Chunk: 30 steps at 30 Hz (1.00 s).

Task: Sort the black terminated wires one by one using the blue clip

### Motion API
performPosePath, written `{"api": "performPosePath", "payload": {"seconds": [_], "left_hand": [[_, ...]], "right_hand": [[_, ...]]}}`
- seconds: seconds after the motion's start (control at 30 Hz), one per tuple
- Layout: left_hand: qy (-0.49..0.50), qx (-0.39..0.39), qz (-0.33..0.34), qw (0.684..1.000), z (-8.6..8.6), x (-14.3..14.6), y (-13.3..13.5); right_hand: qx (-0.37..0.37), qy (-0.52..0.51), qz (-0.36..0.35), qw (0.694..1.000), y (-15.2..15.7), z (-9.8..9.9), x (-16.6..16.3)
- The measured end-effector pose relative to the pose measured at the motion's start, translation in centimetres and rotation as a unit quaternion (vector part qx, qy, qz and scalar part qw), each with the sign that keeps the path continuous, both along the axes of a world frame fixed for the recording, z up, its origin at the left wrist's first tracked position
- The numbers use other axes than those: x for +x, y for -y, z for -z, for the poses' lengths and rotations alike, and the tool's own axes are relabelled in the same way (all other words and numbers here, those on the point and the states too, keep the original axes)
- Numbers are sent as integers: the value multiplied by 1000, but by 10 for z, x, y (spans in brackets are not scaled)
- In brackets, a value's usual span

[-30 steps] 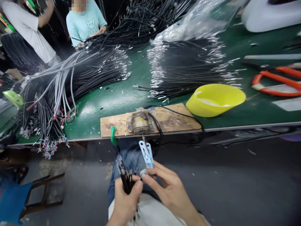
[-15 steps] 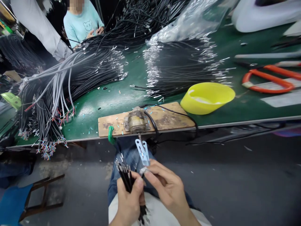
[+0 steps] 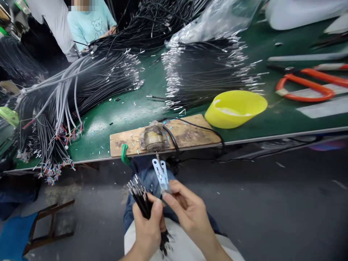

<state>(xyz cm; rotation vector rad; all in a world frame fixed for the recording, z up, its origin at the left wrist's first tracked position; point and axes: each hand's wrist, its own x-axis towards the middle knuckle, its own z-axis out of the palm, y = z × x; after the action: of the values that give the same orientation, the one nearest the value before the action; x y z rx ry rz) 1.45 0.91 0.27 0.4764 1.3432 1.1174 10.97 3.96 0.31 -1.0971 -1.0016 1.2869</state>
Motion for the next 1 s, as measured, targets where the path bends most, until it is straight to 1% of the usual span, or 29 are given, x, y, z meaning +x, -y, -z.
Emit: {"api": "performPosePath", "payload": {"seconds": [0.07,0.1,0.13,0.2,0.27,0.3,0.37,0.43,0.5,0.57,0.63,0.73,0.83,0.93,1.0], "left_hand": [[2,9,8,1000,-2,1,-2],[9,16,25,1000,-2,1,-3],[19,24,47,998,-2,0,-3],[38,35,89,995,-1,-3,-5],[43,37,107,993,1,-7,-5],[43,36,106,993,1,-8,-5],[33,32,102,994,2,-11,-4],[18,24,102,994,2,-14,-3],[-12,29,109,994,0,-15,-4],[-41,47,114,991,-5,-16,-5],[-66,68,112,989,-10,-17,-7],[-92,95,109,985,-17,-18,-8],[-80,78,106,988,-16,-18,-7],[10,28,118,993,-9,-19,-6],[57,13,128,990,-5,-20,-6]], "right_hand": [[1,-29,17,999,0,1,-2],[-14,-66,7,998,0,1,-3],[-38,-114,-17,993,0,2,-4],[-102,-212,-84,968,-1,2,-5],[-149,-261,-128,945,-3,2,-5],[-157,-262,-130,943,-3,2,-4],[-135,-227,-104,959,-3,1,-1],[-80,-154,-83,981,-4,-1,3],[-12,-63,-80,995,-4,-4,6],[37,7,-72,997,-5,-8,7],[54,40,-54,996,-5,-9,5],[37,48,-25,998,-7,-9,1],[35,30,-14,999,-10,-9,3],[58,-9,-68,996,-10,-8,8],[53,-35,-104,993,-9,-6,11]]}}
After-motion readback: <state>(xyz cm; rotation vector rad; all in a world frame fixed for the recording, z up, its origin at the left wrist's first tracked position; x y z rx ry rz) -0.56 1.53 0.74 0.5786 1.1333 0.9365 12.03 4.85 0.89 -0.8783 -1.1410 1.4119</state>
